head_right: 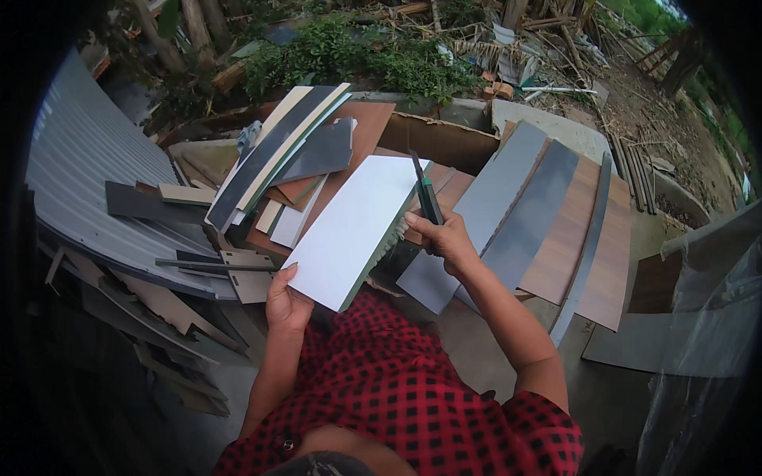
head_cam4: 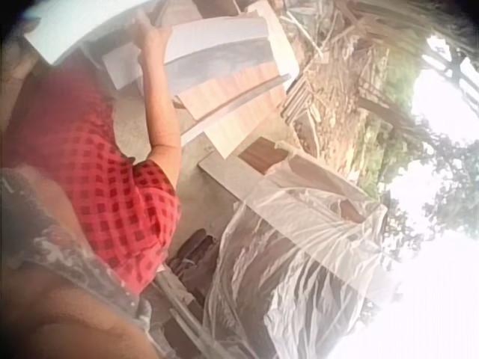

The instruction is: Trimming excess laminate from the edges of wood panels using a utility knife.

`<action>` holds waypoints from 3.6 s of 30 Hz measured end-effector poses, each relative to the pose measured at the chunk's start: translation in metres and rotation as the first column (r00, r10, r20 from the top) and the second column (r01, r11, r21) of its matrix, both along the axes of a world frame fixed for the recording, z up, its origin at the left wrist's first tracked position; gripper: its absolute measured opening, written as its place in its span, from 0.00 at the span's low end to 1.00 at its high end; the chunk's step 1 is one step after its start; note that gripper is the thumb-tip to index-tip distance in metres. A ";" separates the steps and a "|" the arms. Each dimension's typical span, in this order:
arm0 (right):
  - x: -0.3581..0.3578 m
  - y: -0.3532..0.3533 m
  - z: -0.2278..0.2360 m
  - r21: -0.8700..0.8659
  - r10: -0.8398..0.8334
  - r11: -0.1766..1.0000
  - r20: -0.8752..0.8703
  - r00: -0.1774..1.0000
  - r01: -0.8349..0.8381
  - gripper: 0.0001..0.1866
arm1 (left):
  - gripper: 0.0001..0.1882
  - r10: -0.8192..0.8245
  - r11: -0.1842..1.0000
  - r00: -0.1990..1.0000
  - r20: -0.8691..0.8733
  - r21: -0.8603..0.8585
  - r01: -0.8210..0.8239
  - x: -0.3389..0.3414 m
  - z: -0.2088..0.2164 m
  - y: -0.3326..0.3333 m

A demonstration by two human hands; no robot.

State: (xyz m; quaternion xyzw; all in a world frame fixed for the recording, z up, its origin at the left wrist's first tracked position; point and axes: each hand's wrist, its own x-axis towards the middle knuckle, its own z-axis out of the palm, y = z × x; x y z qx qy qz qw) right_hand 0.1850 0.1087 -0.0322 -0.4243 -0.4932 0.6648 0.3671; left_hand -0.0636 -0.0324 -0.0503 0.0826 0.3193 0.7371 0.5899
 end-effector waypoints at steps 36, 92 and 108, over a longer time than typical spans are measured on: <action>-0.066 -0.013 0.045 0.286 0.079 0.958 -0.132 0.988 -0.038 0.18 | 0.12 0.211 0.974 0.269 -0.940 0.225 0.023 0.006 0.033 0.017; 0.058 -0.046 -0.002 -0.268 -0.171 0.961 -0.394 0.903 0.065 0.16 | 0.27 -0.374 0.927 0.922 -0.095 -0.019 0.374 0.100 0.007 0.036; 0.153 -0.050 0.018 -0.120 -0.223 0.967 0.010 0.975 0.223 0.13 | 0.26 -0.674 0.731 0.737 0.052 -0.091 0.676 0.117 -0.021 0.040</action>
